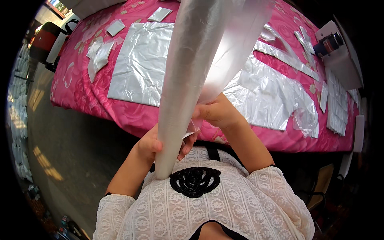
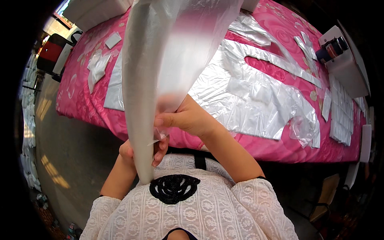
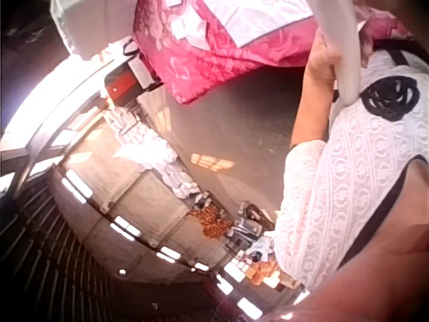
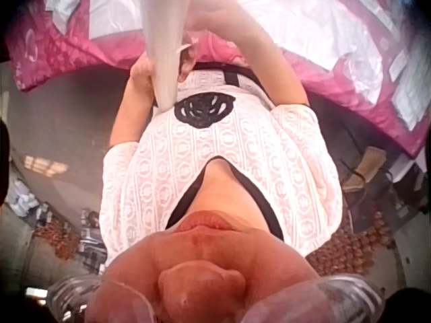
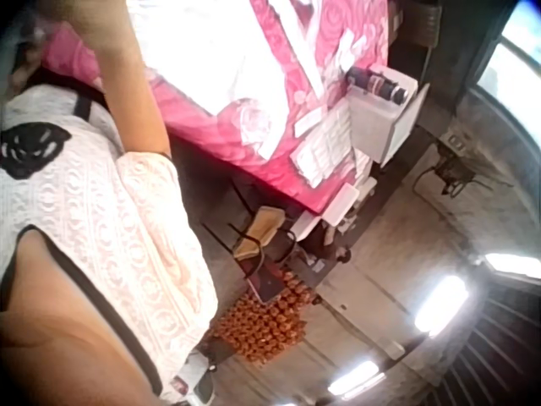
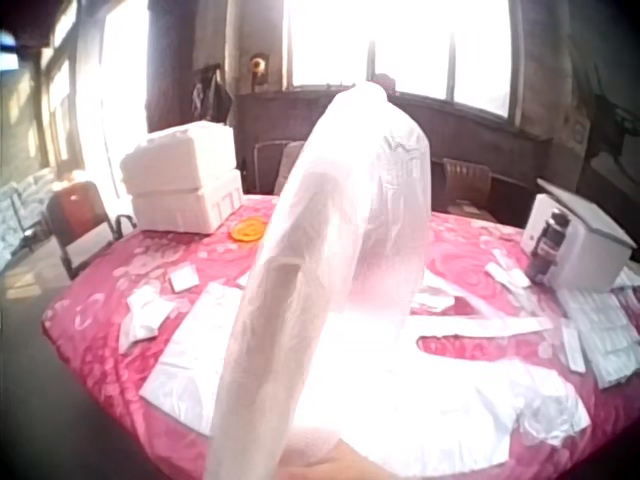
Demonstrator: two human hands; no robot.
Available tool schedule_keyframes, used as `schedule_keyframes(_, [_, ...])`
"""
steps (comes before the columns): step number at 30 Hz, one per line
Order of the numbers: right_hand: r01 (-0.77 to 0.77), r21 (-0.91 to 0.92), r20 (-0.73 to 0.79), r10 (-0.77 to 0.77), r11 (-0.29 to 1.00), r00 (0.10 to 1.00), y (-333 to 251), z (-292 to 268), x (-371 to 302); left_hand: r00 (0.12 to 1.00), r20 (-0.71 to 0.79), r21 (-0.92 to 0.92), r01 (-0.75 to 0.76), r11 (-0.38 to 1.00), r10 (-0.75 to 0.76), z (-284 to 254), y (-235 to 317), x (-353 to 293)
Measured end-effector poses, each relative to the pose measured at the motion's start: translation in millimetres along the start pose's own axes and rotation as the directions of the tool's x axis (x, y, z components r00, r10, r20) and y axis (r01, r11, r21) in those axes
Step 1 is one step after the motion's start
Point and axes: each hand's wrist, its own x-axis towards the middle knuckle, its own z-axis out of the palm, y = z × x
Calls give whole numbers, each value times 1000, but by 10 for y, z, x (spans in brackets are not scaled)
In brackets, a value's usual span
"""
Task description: The person wraps small white rectangular items in clear plastic film using a cylindrical rolling pin as a guide. They place an item on the film, roll it up tightly around the pin, and then slide the wrapped unit off. The process is repeated for multiple items on a pink tablecloth.
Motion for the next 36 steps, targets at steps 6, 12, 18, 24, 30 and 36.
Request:
schedule_keyframes(6, [52,-69,17,-51,996,999,28,-14,-22,992,128,-188,45,981,-21,-125,-109,2])
schedule_keyframes(12, [34,-87,-16,-35,996,999,32,-5,-23,982,41,-212,191,958,-187,-177,-118,-2])
schedule_keyframes(18, [-117,-193,-292,57,974,955,112,-24,-43,885,-271,812,-2,584,379,-153,-103,-4])
schedule_keyframes(24, [-53,-209,-104,32,976,994,162,-7,-69,982,0,131,188,973,-189,-265,19,-77])
schedule_keyframes(30, [-163,-201,-229,115,966,967,122,28,-85,975,52,-116,220,969,-215,-288,-16,-16])
schedule_keyframes(36, [-261,-345,-371,125,902,920,254,-62,-115,970,-174,325,221,920,-171,-339,-9,28])
